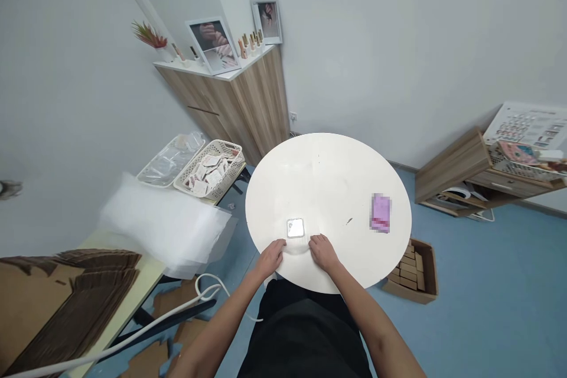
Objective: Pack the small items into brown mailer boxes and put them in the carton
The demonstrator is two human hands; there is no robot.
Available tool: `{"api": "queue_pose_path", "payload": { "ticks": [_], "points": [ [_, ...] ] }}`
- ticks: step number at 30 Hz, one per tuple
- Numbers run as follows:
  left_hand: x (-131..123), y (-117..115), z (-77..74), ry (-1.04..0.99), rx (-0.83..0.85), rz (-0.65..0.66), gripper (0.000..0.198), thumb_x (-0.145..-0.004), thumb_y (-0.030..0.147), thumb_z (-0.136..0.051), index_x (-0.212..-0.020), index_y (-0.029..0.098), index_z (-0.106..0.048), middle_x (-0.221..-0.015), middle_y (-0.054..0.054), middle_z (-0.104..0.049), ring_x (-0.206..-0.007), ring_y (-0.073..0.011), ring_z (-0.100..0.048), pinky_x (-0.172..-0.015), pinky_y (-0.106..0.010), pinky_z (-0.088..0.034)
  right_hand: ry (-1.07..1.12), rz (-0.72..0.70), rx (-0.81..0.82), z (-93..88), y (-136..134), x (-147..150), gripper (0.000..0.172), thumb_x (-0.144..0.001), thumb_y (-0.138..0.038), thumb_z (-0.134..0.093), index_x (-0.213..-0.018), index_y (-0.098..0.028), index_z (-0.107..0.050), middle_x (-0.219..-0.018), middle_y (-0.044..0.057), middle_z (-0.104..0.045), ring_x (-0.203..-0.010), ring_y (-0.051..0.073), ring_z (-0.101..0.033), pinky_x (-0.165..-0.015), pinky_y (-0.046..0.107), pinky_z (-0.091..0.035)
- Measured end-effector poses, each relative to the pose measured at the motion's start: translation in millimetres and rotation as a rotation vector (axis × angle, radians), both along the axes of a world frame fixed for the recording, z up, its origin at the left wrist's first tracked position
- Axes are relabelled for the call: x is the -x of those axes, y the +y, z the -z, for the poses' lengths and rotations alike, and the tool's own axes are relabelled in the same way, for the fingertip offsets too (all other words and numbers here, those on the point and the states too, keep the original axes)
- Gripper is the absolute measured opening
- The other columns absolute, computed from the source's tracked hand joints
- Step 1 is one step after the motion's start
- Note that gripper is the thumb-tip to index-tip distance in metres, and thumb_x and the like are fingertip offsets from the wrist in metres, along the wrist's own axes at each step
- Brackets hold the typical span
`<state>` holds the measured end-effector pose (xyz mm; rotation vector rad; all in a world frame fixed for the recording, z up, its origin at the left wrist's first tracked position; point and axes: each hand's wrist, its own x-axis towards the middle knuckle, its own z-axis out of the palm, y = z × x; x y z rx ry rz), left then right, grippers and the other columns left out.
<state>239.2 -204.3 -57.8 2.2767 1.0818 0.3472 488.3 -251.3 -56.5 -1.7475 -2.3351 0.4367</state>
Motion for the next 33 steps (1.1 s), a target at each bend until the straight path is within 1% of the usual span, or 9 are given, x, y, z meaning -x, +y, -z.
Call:
{"api": "queue_pose_path", "payload": {
  "ticks": [6, 12, 14, 17, 19, 24, 27, 30, 33],
  "points": [
    [5.3, 13.5, -12.1, 0.008, -0.042, -0.139, 0.03, -0.079, 0.01, -0.043, -0.105, 0.022, -0.054, -0.101, -0.006, -0.058, -0.098, -0.0234, -0.055, -0.085, -0.039, -0.049, 0.107, 0.314, 0.293, -26.0, 32.1, -1.7, 0.026, -0.098, -0.03, -0.038, -0.084, -0.02, -0.059, -0.082, 0.003, -0.065, -0.075, 0.016, -0.059, -0.063, 0.025, -0.037],
    [-13.1, 32.8, -30.6, 0.06, -0.185, -0.426, 0.031, -0.086, 0.013, -0.039, -0.112, 0.019, -0.053, -0.106, -0.011, -0.057, -0.101, -0.027, -0.054, -0.087, -0.043, -0.047, 0.022, 0.413, 0.441, -37.7, 73.9, -2.8, 0.023, -0.096, -0.031, -0.043, -0.088, -0.021, -0.062, -0.085, 0.004, -0.068, -0.073, 0.016, -0.061, -0.057, 0.024, -0.032],
    [-23.9, 29.2, -28.8, 0.091, -0.244, -0.328, 0.037, -0.085, 0.012, -0.041, -0.12, 0.018, -0.051, -0.117, -0.013, -0.056, -0.112, -0.029, -0.052, -0.094, -0.046, -0.043, -0.026, 0.399, 0.454, -37.2, 82.1, -1.0, 0.023, -0.096, -0.032, -0.043, -0.089, -0.022, -0.063, -0.087, 0.005, -0.069, -0.074, 0.017, -0.062, -0.058, 0.024, -0.033],
    [-40.2, 20.1, -17.1, 0.165, -0.282, 0.001, 0.053, -0.081, 0.005, -0.04, -0.132, 0.019, -0.046, -0.135, -0.013, -0.052, -0.128, -0.0281, -0.045, -0.106, -0.047, -0.035, -0.075, 0.378, 0.471, -35.1, 90.7, 1.6, 0.023, -0.095, -0.032, -0.044, -0.092, -0.021, -0.064, -0.09, 0.007, -0.07, -0.077, 0.018, -0.064, -0.06, 0.026, -0.035],
    [-47.5, 17.2, -6.7, 0.225, -0.3, 0.121, 0.066, -0.077, 0.002, -0.039, -0.141, 0.018, -0.037, -0.147, -0.011, -0.044, -0.139, -0.0267, -0.035, -0.112, -0.048, -0.029, -0.082, 0.372, 0.487, -33.5, 94.9, 2.2, 0.022, -0.094, -0.032, -0.046, -0.092, -0.021, -0.064, -0.091, 0.007, -0.07, -0.078, 0.019, -0.064, -0.062, 0.026, -0.037],
    [-46.6, 27.0, 11.6, 0.319, -0.332, 0.08, 0.071, -0.081, 0.005, -0.037, -0.15, 0.014, -0.023, -0.157, -0.013, -0.028, -0.147, -0.0264, -0.018, -0.116, -0.05, -0.023, -0.082, 0.383, 0.511, -31.4, 95.8, 2.2, 0.02, -0.094, -0.03, -0.045, -0.097, -0.021, -0.063, -0.091, 0.007, -0.069, -0.079, 0.02, -0.064, -0.066, 0.028, -0.042],
    [-41.1, 35.5, 14.8, 0.325, -0.334, 0.106, 0.069, -0.083, 0.005, -0.036, -0.15, 0.018, -0.024, -0.157, -0.01, -0.03, -0.146, -0.0244, -0.023, -0.116, -0.049, -0.026, -0.098, 0.373, 0.325, -30.5, 85.6, 5.5, 0.024, -0.092, -0.019, -0.043, -0.111, -0.019, -0.058, -0.107, 0.012, -0.066, -0.096, 0.024, -0.061, -0.083, 0.036, -0.044],
    [-39.3, 41.3, 14.6, 0.325, -0.325, 0.114, 0.069, -0.084, 0.006, -0.037, -0.15, 0.022, -0.026, -0.155, -0.009, -0.034, -0.143, -0.0245, -0.03, -0.114, -0.049, -0.029, -0.104, 0.192, 0.039, -27.9, 69.5, 12.4, 0.037, -0.087, -0.011, -0.044, -0.122, -0.016, -0.053, -0.128, 0.016, -0.057, -0.123, 0.029, -0.046, -0.11, 0.049, -0.026],
    [-39.7, 46.6, 13.7, 0.308, -0.31, 0.129, 0.068, -0.083, 0.008, -0.04, -0.149, 0.02, -0.028, -0.153, -0.011, -0.037, -0.141, -0.0255, -0.035, -0.113, -0.048, -0.03, -0.067, -0.045, -0.038, -22.9, 55.5, 19.5, 0.045, -0.087, -0.017, -0.047, -0.132, -0.016, -0.049, -0.138, 0.015, -0.051, -0.135, 0.03, -0.035, -0.117, 0.056, -0.006]
  ]
}}
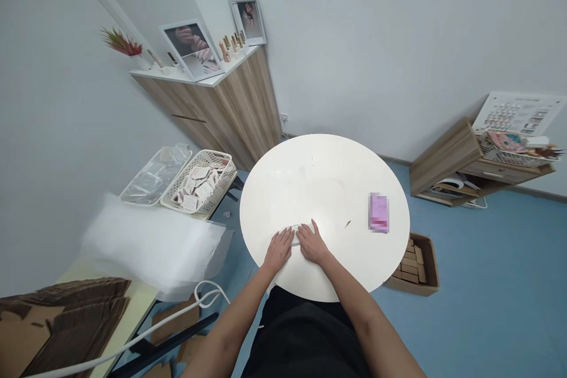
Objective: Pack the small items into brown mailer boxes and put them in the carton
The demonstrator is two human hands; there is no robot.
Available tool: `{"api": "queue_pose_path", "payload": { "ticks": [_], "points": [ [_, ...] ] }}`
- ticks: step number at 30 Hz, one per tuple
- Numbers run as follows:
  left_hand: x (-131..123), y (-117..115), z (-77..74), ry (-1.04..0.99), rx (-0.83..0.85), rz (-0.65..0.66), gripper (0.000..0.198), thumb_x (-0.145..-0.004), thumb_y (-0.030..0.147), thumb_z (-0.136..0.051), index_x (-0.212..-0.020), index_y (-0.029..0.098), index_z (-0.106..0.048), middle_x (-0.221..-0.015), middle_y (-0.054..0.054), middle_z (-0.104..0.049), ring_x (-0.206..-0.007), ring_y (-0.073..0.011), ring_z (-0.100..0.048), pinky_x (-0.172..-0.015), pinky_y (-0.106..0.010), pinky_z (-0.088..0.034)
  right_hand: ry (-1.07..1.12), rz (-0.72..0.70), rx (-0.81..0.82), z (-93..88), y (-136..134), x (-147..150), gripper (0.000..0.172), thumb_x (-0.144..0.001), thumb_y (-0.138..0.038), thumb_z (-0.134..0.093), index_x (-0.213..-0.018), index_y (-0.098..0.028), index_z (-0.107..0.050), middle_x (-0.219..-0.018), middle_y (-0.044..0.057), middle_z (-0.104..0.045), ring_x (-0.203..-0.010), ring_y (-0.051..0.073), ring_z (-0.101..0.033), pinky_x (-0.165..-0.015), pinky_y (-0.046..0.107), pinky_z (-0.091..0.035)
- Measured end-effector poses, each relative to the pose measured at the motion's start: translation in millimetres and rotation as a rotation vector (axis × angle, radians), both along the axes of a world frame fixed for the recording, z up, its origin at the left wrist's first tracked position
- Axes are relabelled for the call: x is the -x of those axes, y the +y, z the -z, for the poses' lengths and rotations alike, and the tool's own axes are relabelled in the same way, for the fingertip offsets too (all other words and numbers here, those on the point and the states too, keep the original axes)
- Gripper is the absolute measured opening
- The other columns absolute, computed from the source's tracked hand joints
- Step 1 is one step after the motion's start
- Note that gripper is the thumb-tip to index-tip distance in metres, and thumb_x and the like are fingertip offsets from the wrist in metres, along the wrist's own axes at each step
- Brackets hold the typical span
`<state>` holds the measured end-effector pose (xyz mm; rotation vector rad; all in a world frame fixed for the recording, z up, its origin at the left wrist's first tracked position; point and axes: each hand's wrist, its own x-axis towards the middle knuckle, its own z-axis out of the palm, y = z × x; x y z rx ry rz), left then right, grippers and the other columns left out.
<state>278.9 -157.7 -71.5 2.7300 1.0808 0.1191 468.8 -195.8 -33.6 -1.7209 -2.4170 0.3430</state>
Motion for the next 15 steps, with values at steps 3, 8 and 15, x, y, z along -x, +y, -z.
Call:
{"api": "queue_pose_path", "payload": {
  "ticks": [3, 8, 15],
  "points": [
    [1.1, 6.8, -0.5, -0.035, 0.026, 0.023, 0.07, -0.079, 0.008, -0.044, -0.147, 0.018, -0.031, -0.151, -0.013, -0.041, -0.139, -0.0262, -0.038, -0.113, -0.047, -0.032, 0.002, -0.041, 0.006, 6.3, -4.6, 4.3, 0.051, -0.087, -0.022, -0.049, -0.137, -0.013, -0.045, -0.142, 0.016, -0.049, -0.135, 0.03, -0.036, -0.117, 0.058, -0.004],
    [5.9, 19.4, -8.0, -0.108, 0.085, 0.085, 0.065, -0.078, 0.009, -0.048, -0.141, 0.017, -0.034, -0.148, -0.015, -0.044, -0.135, -0.0279, -0.043, -0.107, -0.047, -0.039, -0.035, -0.01, 0.008, 12.0, 6.2, 6.7, 0.04, -0.088, -0.011, -0.044, -0.127, -0.013, -0.051, -0.135, 0.016, -0.054, -0.127, 0.027, -0.046, -0.117, 0.053, -0.015],
    [8.7, 26.6, -33.3, -0.147, 0.215, 0.105, 0.04, -0.082, 0.016, -0.053, -0.122, 0.021, -0.048, -0.127, -0.011, -0.055, -0.112, -0.0259, -0.057, -0.091, -0.04, -0.05, 0.005, 0.021, 0.144, 1.9, 12.8, 1.6, 0.029, -0.083, -0.005, -0.044, -0.107, -0.015, -0.056, -0.106, 0.01, -0.067, -0.095, 0.022, -0.06, -0.101, 0.039, -0.038]
  ]
}}
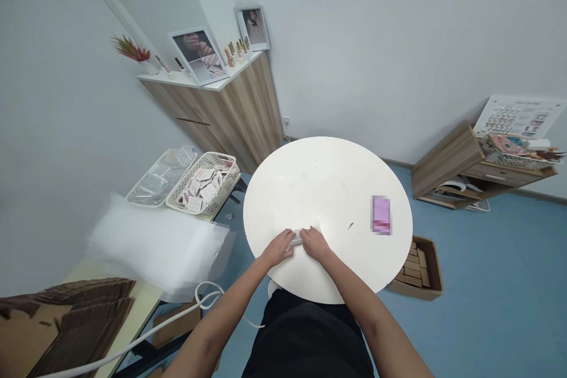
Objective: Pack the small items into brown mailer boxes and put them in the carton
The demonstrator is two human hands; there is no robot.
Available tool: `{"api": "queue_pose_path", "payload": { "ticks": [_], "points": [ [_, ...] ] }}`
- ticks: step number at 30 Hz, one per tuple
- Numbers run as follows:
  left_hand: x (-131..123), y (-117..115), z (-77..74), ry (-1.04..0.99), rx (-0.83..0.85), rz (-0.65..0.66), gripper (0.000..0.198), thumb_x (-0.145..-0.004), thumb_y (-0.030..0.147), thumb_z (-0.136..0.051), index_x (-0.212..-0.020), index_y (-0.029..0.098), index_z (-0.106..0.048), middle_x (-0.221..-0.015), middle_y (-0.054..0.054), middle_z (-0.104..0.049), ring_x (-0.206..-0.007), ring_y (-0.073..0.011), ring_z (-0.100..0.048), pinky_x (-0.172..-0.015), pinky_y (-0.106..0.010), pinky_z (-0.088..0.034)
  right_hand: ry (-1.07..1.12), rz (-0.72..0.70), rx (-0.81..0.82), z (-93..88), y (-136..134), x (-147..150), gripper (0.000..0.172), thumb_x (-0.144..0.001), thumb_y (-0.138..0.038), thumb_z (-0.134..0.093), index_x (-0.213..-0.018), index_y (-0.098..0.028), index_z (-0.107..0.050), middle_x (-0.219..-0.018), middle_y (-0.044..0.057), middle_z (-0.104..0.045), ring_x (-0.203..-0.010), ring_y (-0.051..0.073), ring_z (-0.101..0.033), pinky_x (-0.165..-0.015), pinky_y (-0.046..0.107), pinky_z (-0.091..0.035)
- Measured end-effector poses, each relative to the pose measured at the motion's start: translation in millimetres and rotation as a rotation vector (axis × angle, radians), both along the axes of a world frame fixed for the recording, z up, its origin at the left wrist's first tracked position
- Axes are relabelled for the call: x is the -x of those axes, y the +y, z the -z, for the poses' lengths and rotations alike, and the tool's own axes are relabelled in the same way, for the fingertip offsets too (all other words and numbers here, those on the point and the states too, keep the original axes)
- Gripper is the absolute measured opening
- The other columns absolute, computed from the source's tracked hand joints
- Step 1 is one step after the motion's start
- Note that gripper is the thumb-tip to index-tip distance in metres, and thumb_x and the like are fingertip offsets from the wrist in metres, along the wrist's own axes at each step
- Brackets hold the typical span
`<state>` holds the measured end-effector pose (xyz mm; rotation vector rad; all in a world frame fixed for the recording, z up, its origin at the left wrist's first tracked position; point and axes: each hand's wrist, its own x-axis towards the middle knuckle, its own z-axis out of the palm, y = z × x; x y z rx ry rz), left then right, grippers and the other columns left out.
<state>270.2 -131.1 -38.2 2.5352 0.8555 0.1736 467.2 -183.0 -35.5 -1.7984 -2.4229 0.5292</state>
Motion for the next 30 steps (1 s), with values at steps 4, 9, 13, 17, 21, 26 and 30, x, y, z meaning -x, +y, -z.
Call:
{"api": "queue_pose_path", "payload": {
  "ticks": [4, 9, 13, 17, 21, 26, 30],
  "points": [
    [2.5, 7.3, -7.2, -0.036, 0.122, -0.016, 0.028, -0.09, 0.023, -0.049, -0.117, 0.024, -0.053, -0.112, -0.005, -0.063, -0.103, -0.0227, -0.059, -0.091, -0.038, -0.047, 0.044, 0.087, 0.12, -12.9, 6.3, -7.1, 0.029, -0.083, -0.009, -0.049, -0.109, -0.017, -0.058, -0.099, 0.007, -0.067, -0.091, 0.021, -0.059, -0.083, 0.032, -0.043],
    [1.4, 29.2, -8.5, -0.077, 0.179, -0.178, 0.023, -0.094, 0.032, -0.045, -0.107, 0.023, -0.062, -0.103, -0.004, -0.065, -0.099, -0.0221, -0.056, -0.087, -0.035, -0.047, 0.115, 0.125, 0.12, -28.7, 40.5, -10.4, 0.019, -0.087, -0.017, -0.052, -0.1, -0.018, -0.066, -0.108, 0.008, -0.064, -0.101, 0.021, -0.056, -0.082, 0.03, -0.041],
    [-0.9, 46.5, -2.2, -0.071, 0.229, -0.264, 0.024, -0.094, 0.034, -0.045, -0.108, 0.023, -0.062, -0.101, -0.004, -0.065, -0.098, -0.0214, -0.057, -0.087, -0.035, -0.046, 0.112, 0.138, 0.209, -28.2, 66.6, -15.4, 0.019, -0.087, -0.021, -0.056, -0.104, -0.022, -0.065, -0.103, 0.005, -0.067, -0.098, 0.021, -0.058, -0.086, 0.033, -0.039],
    [-4.5, 58.6, 6.1, -0.011, 0.267, -0.353, 0.023, -0.095, 0.031, -0.042, -0.112, 0.024, -0.057, -0.095, -0.002, -0.065, -0.091, -0.0194, -0.06, -0.079, -0.031, -0.047, 0.118, 0.217, 0.313, -14.8, 80.7, -21.7, 0.025, -0.086, -0.025, -0.058, -0.111, -0.025, -0.061, -0.101, 0.003, -0.067, -0.096, 0.02, -0.058, -0.085, 0.033, -0.038],
    [-11.5, 65.0, 11.6, 0.063, 0.199, -0.376, 0.019, -0.093, 0.028, -0.044, -0.103, 0.023, -0.06, -0.098, -0.005, -0.064, -0.097, -0.0235, -0.056, -0.083, -0.036, -0.045, 0.073, 0.256, 0.34, -1.7, 87.3, -23.2, 0.022, -0.085, -0.027, -0.059, -0.107, -0.025, -0.063, -0.116, 0.007, -0.061, -0.112, 0.025, -0.049, -0.09, 0.038, -0.037],
    [-17.7, 63.1, 15.9, 0.098, 0.077, -0.4, 0.023, -0.09, 0.024, -0.047, -0.109, 0.021, -0.06, -0.111, -0.011, -0.059, -0.106, -0.0279, -0.052, -0.088, -0.043, -0.044, 0.01, 0.235, 0.301, 0.6, 82.3, -20.3, 0.025, -0.086, -0.029, -0.056, -0.11, -0.023, -0.062, -0.118, 0.011, -0.059, -0.114, 0.029, -0.046, -0.093, 0.043, -0.035],
    [-17.5, 58.0, 19.7, 0.068, -0.152, -0.268, 0.044, -0.085, 0.013, -0.046, -0.128, 0.022, -0.051, -0.134, -0.01, -0.054, -0.124, -0.0273, -0.048, -0.106, -0.049, -0.035, -0.035, 0.206, 0.092, -2.1, 69.0, -13.7, 0.036, -0.083, -0.026, -0.058, -0.119, -0.019, -0.056, -0.123, 0.013, -0.057, -0.116, 0.029, -0.046, -0.1, 0.046, -0.032]
  ]
}}
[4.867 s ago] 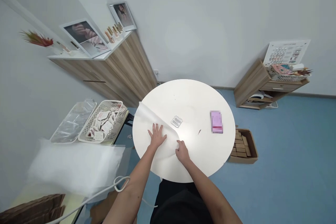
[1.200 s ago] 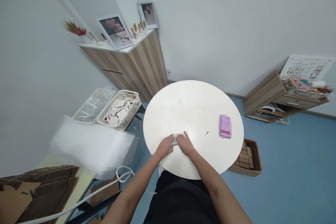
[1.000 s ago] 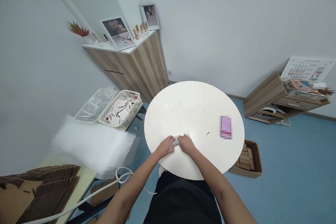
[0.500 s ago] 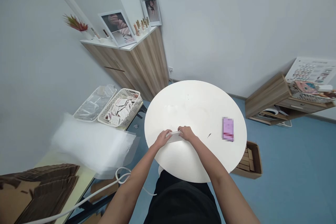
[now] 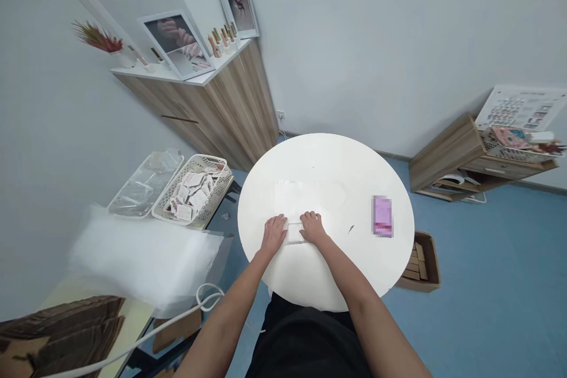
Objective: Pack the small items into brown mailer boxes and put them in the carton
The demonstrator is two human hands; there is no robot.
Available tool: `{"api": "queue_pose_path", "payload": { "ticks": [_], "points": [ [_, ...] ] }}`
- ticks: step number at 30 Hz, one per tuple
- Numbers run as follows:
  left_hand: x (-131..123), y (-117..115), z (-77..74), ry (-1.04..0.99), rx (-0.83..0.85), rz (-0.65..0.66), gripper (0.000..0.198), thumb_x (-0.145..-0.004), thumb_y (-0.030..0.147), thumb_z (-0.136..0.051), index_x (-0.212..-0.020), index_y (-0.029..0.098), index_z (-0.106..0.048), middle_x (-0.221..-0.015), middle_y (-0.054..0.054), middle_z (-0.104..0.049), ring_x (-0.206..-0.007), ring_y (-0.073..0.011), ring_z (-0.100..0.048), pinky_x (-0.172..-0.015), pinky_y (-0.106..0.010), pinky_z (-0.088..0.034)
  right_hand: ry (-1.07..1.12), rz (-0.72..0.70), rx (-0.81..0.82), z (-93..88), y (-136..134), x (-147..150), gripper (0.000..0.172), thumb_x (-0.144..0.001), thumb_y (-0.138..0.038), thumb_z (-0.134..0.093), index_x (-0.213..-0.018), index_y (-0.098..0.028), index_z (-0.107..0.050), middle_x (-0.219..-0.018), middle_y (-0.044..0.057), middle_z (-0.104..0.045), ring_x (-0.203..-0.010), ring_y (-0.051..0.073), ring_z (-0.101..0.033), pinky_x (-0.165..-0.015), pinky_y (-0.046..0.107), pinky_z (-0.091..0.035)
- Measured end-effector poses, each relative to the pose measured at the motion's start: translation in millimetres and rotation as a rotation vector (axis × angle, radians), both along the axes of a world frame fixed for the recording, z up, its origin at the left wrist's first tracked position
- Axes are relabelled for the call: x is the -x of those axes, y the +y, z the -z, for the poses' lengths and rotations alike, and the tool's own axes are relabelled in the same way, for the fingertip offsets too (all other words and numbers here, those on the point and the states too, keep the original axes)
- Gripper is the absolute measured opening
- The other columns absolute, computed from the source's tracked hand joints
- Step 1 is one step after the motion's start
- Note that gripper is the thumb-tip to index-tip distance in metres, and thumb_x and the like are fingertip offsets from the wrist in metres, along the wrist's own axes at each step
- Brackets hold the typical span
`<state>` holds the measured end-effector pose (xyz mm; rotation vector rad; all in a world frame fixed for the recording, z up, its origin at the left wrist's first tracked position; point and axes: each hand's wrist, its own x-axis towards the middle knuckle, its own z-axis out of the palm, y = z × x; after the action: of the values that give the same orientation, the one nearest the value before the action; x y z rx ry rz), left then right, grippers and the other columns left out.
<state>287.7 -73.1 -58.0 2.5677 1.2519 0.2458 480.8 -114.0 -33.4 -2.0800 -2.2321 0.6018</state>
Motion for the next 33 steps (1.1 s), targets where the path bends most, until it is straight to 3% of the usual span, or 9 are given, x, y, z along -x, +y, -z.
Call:
{"api": "queue_pose_path", "payload": {
  "ticks": [4, 8, 12, 17, 22, 27, 30, 33],
  "points": [
    [3.4, -11.4, 0.4, 0.028, -0.028, 0.196, 0.053, -0.084, 0.012, -0.043, -0.136, 0.021, -0.046, -0.135, -0.009, -0.058, -0.134, -0.0251, -0.042, -0.118, -0.054, -0.014, 0.037, -0.116, -0.133, 2.7, -19.2, 7.8, 0.038, -0.085, -0.014, -0.048, -0.122, -0.019, -0.055, -0.126, 0.011, -0.06, -0.12, 0.026, -0.047, -0.113, 0.05, -0.019],
    [8.9, -32.2, -0.3, 0.044, -0.039, 0.245, 0.063, -0.088, 0.038, -0.048, -0.145, 0.015, -0.035, -0.143, -0.015, -0.05, -0.14, -0.0315, -0.034, -0.117, -0.062, -0.001, 0.061, -0.158, -0.158, 12.2, -45.6, 10.7, 0.05, -0.087, -0.032, -0.052, -0.133, -0.013, -0.049, -0.137, 0.017, -0.053, -0.127, 0.03, -0.044, -0.116, 0.054, -0.014],
    [12.5, -52.7, 2.2, 0.059, -0.038, 0.278, 0.064, -0.089, 0.042, -0.049, -0.145, 0.015, -0.034, -0.14, -0.017, -0.052, -0.137, -0.0314, -0.039, -0.117, -0.062, -0.002, 0.024, -0.224, -0.164, 22.1, -71.3, 11.3, 0.066, -0.082, -0.038, -0.061, -0.14, -0.01, -0.043, -0.142, 0.02, -0.048, -0.133, 0.033, -0.039, -0.117, 0.053, -0.015],
    [12.2, -59.6, -3.1, -0.006, 0.039, 0.274, 0.059, -0.084, 0.04, -0.058, -0.137, 0.018, -0.044, -0.131, -0.014, -0.057, -0.129, -0.0308, -0.046, -0.117, -0.058, -0.01, 0.025, -0.212, -0.127, 20.3, -82.8, 12.0, 0.064, -0.078, -0.026, -0.062, -0.137, -0.008, -0.045, -0.14, 0.021, -0.049, -0.13, 0.032, -0.043, -0.116, 0.051, -0.022],
    [6.8, -42.0, -17.9, -0.029, 0.2, 0.23, 0.051, -0.074, 0.045, -0.067, -0.118, 0.021, -0.062, -0.119, -0.011, -0.059, -0.116, -0.0308, -0.051, -0.111, -0.054, -0.027, 0.069, -0.244, -0.019, -0.4, -68.8, 6.6, 0.048, -0.076, -0.022, -0.06, -0.122, -0.009, -0.057, -0.134, 0.02, -0.053, -0.121, 0.03, -0.051, -0.109, 0.047, -0.031],
    [-0.7, -19.9, -28.7, -0.023, 0.345, 0.168, 0.031, -0.076, 0.04, -0.064, -0.101, 0.023, -0.07, -0.103, -0.007, -0.064, -0.103, -0.0281, -0.056, -0.096, -0.044, -0.042, 0.046, -0.216, 0.061, -24.2, -37.0, 2.8, 0.024, -0.078, -0.025, -0.06, -0.099, -0.017, -0.067, -0.114, 0.013, -0.062, -0.107, 0.027, -0.056, -0.109, 0.051, -0.025],
    [-2.9, -15.7, -33.0, -0.131, 0.258, 0.076, 0.029, -0.08, 0.031, -0.058, -0.106, 0.022, -0.066, -0.106, -0.007, -0.063, -0.102, -0.0257, -0.057, -0.093, -0.041, -0.046, 0.019, -0.191, 0.104, -31.3, -14.6, 1.8, 0.025, -0.082, -0.019, -0.053, -0.105, -0.02, -0.064, -0.103, 0.009, -0.067, -0.102, 0.025, -0.058, -0.11, 0.054, -0.019],
    [-4.8, -22.1, -33.9, -0.209, 0.029, -0.051, 0.035, -0.085, 0.023, -0.05, -0.119, 0.018, -0.057, -0.116, -0.012, -0.058, -0.11, -0.0266, -0.054, -0.099, -0.046, -0.044, 0.01, -0.149, 0.128, -30.7, 4.4, -0.6, 0.033, -0.084, -0.015, -0.048, -0.115, -0.02, -0.058, -0.1, 0.009, -0.068, -0.102, 0.024, -0.058, -0.11, 0.054, -0.017]
  ]
}}
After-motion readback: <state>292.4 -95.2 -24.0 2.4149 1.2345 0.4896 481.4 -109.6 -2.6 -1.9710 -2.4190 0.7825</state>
